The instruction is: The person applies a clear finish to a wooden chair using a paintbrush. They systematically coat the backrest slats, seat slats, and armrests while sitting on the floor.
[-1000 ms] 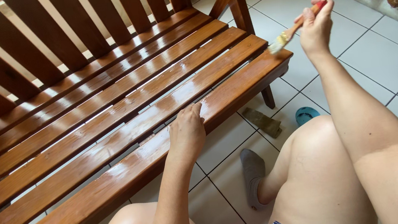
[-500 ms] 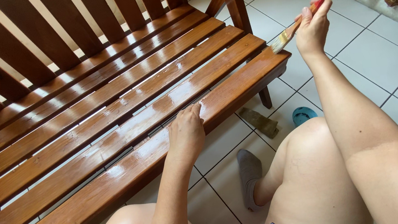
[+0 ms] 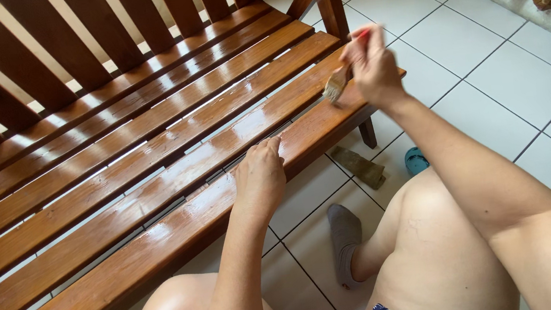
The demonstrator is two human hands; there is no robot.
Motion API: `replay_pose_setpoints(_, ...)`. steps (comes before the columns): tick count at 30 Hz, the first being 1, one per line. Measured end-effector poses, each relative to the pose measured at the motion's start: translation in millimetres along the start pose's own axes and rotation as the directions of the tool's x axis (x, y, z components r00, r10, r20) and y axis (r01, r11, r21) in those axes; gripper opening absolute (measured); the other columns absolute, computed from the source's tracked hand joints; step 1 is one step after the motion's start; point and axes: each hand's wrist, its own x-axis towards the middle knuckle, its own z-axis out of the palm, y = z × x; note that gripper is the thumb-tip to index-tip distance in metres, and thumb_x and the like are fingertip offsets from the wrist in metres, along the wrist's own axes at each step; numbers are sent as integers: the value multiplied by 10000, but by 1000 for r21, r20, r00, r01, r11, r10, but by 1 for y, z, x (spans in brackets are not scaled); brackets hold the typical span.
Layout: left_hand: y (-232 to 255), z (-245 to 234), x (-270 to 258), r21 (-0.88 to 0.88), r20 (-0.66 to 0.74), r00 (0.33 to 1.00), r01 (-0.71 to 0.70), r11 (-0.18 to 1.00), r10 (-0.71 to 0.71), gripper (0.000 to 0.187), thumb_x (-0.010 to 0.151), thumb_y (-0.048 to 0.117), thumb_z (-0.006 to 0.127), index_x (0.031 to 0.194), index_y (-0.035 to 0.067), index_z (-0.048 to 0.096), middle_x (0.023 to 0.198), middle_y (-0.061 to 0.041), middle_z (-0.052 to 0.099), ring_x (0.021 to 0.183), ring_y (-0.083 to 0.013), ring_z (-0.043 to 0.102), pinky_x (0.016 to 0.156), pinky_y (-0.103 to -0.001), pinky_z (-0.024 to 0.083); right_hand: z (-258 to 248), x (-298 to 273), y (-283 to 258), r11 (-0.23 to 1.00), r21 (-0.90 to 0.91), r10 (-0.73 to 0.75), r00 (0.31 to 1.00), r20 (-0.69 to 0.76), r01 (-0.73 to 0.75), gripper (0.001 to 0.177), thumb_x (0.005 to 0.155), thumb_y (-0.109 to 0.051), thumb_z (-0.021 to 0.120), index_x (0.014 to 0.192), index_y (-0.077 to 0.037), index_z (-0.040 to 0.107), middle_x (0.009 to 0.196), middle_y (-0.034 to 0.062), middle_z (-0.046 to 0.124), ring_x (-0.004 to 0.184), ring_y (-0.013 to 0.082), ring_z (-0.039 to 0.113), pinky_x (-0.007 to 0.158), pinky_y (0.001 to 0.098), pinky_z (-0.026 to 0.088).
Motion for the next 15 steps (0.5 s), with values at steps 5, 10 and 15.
replay_pose_setpoints(5, -1, -4, -2, -2, 1, 1000, 4, 1000, -4, 349, 871, -1, 649, 1219, -21, 640, 1082, -180, 713, 1013, -347, 672, 876, -476, 551, -35, 15, 79, 953, 127, 295, 936, -193, -274, 92, 1146, -112, 469, 1189, -56, 411, 968, 69, 696, 839, 167, 737, 616, 257, 584)
replay_pose_setpoints(10, -5, -3, -4, 32, 18, 1000, 23, 999, -24, 306, 890, 18, 654, 1194, -14, 649, 1055, -181, 718, 1004, -344, 681, 867, -474, 563, -81, 11, 132, 977, 14, 204, 904, -375, -214, 95, 1174, -104, 456, 1202, -54, 380, 980, 87, 688, 840, 199, 751, 668, 314, 586)
replay_pose_setpoints(15, -4, -2, -2, 43, 30, 999, 23, 999, -24, 301, 886, 15, 652, 1185, -21, 652, 1049, -183, 722, 1000, -345, 683, 859, -474, 565, -98, -3, 85, 936, -351, -114, 938, -328, -9, 52, 1222, -94, 413, 1224, -44, 399, 1012, 116, 686, 920, 230, 739, 740, 391, 618)
